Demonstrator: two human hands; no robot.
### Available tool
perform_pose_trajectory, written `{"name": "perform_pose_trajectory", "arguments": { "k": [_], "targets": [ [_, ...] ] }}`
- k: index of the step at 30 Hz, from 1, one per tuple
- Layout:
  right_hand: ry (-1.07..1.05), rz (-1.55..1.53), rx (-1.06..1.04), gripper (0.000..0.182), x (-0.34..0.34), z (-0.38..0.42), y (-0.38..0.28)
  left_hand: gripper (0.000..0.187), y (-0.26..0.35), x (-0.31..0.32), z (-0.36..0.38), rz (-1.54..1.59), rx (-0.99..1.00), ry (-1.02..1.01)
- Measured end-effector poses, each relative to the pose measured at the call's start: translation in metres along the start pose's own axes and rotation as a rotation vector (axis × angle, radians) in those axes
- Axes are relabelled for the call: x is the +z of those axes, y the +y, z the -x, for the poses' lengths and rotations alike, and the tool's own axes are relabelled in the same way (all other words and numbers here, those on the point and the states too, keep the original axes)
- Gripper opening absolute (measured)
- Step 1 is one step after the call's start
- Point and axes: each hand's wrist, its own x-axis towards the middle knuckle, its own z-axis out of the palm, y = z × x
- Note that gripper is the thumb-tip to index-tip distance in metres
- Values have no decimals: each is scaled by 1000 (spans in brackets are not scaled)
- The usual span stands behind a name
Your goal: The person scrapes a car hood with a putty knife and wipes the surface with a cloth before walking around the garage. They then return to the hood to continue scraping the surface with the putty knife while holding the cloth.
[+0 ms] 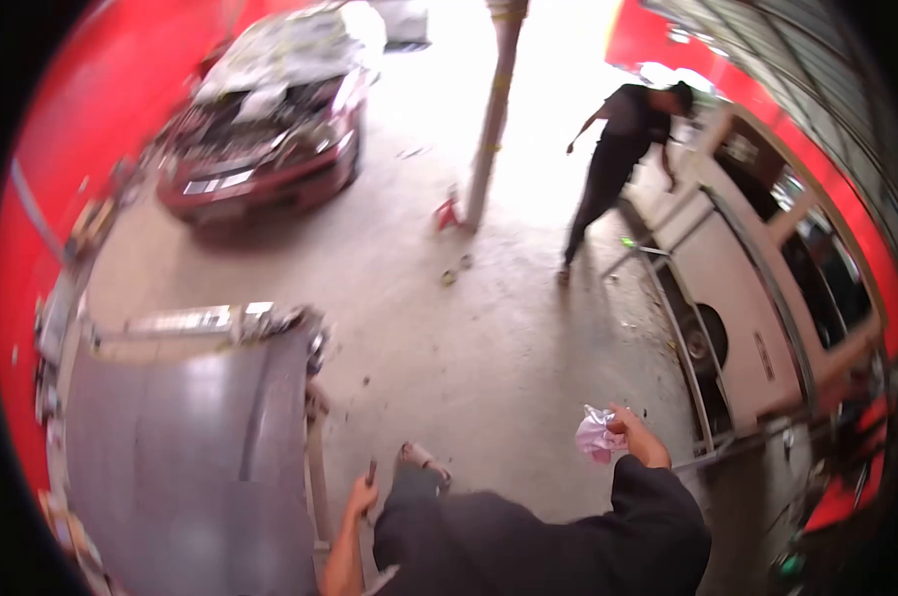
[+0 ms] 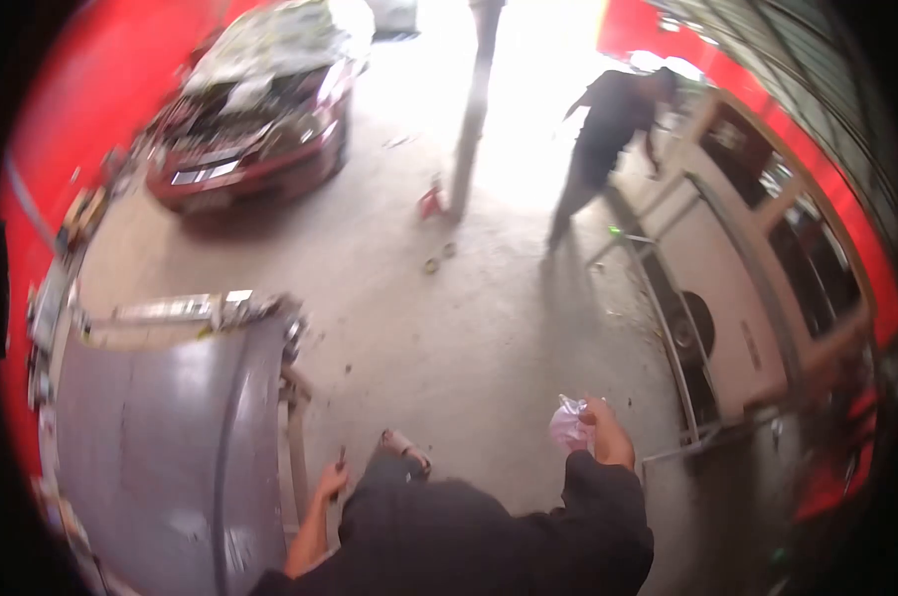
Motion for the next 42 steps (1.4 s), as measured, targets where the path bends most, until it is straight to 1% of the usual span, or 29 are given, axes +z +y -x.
{"name": "perform_pose_trajectory", "arguments": {
  "k": [1,2,3,4,5,7,10,11,13,16,18,19,22,24,25,27,28,29,30,31,32,34,35,36,37,38,39,40,42],
  "targets": [
    [-169,-334,107,69,1,7,-26,34,51,-2,16,-119,140,164],
    [-35,112,-138,69,24,13,-47,29,96,-11,22,-48,203,196],
    [200,586,-305,69,52,70,-103,32,115,-24,3,-139,216,80],
    [204,469,-276,70,70,72,-124,35,163,-37,14,-112,322,89],
    [210,352,-249,71,88,77,-146,38,206,-54,17,-68,298,37],
    [234,192,-260,72,121,50,-203,40,221,-76,-22,-198,399,82],
    [287,140,-283,71,147,45,-252,43,285,-136,-41,-304,334,98],
    [335,284,-291,70,146,43,-275,42,299,-148,-44,-268,308,118],
    [316,239,-259,70,127,46,-314,40,317,-175,-50,-200,250,165],
    [270,318,-323,71,124,-22,-405,36,268,-192,-122,41,357,132],
    [422,367,-506,62,111,-60,-440,33,284,-197,-129,337,257,57],
    [395,388,-505,53,110,-71,-464,35,295,-205,-133,240,183,5],
    [331,492,-469,35,79,-103,-531,35,309,-190,-171,583,261,211],
    [318,589,-537,28,66,-167,-588,37,341,-201,-204,646,207,76],
    [332,645,-609,26,60,-226,-622,38,360,-212,-225,687,197,14],
    [497,898,-923,25,63,-350,-705,33,354,-209,-324,657,232,119],
    [422,1496,-1450,27,47,-370,-782,32,369,-235,-367,520,245,326],
    [132,826,-904,33,56,-323,-847,31,383,-242,-394,393,209,499],
    [-30,770,-831,34,64,-298,-890,31,394,-239,-402,248,144,632],
    [-180,690,-752,36,79,-277,-936,29,413,-244,-406,459,98,616],
    [-312,587,-701,38,105,-267,-995,28,442,-267,-418,650,92,620],
    [-263,557,-885,33,150,-254,-1075,21,484,-312,-452,917,178,592],
    [-308,464,-1044,30,175,-291,-1097,21,490,-326,-467,917,273,625],
    [-216,428,-1135,30,199,-299,-1117,20,496,-336,-480,931,357,658],
    [-355,267,-895,32,217,-254,-1137,21,495,-346,-490,830,300,700],
    [-407,214,-856,33,236,-223,-1151,22,490,-362,-494,714,242,731],
    [-292,273,-899,33,261,-231,-1158,21,490,-378,-491,704,204,761],
    [-373,178,-738,33,288,-242,-1168,21,490,-399,-491,686,177,796],
    [-350,-27,-688,39,376,-308,-1187,19,477,-450,-494,759,163,817]
  ]
}}
